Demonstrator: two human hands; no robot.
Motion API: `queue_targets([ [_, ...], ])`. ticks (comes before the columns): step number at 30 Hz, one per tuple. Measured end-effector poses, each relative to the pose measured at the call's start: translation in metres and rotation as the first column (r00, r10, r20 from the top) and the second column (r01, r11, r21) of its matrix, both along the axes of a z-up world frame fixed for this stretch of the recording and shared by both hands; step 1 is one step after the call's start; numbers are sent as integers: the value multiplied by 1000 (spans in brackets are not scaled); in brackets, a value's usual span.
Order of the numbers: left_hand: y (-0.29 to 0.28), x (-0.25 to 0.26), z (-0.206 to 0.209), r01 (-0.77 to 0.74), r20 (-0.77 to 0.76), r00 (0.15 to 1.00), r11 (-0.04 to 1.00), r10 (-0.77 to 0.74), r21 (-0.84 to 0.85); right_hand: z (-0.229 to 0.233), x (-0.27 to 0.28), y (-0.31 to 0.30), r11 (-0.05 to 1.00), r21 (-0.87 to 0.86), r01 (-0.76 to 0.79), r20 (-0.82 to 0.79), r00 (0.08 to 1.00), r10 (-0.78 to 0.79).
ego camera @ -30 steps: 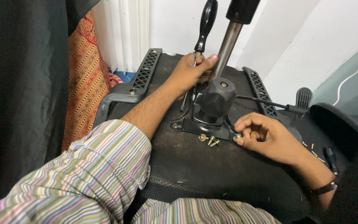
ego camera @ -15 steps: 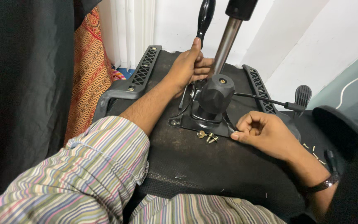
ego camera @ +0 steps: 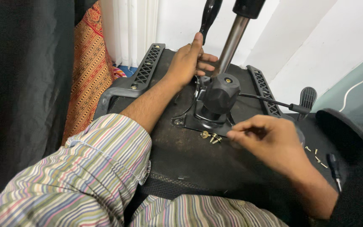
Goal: The person assembles a chair by attaching the metal base to the underside of the seat using a screwdriver. They place the base, insert screws, and tighten them to secure the connection.
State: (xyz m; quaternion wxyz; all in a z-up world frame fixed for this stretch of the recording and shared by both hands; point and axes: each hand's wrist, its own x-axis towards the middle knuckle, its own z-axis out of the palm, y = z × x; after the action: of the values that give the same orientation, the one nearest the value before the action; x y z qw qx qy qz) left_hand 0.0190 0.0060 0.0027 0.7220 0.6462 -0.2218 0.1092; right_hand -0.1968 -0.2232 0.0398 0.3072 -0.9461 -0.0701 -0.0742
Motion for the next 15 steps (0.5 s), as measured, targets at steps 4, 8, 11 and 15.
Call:
queue_targets([
  [4, 6, -4, 4, -50, -22, 999, 999, 50, -2, 2, -10, 30, 970, -201, -133, 77, 986, 151],
  [8, 6, -6, 8, -79, -15, 997, 997, 79, 12, 9, -10, 36, 987, -94, -129, -1, 992, 130],
  [11, 10, -9, 8, -113, -24, 993, 993, 114, 14, 11, -10, 36, 997, 33, -65, -109, 992, 68],
  [15, 14, -9, 9, -160, -6, 987, 987, 160, 30, 7, -1, 47, 957, 171, -234, 58, 972, 227],
])
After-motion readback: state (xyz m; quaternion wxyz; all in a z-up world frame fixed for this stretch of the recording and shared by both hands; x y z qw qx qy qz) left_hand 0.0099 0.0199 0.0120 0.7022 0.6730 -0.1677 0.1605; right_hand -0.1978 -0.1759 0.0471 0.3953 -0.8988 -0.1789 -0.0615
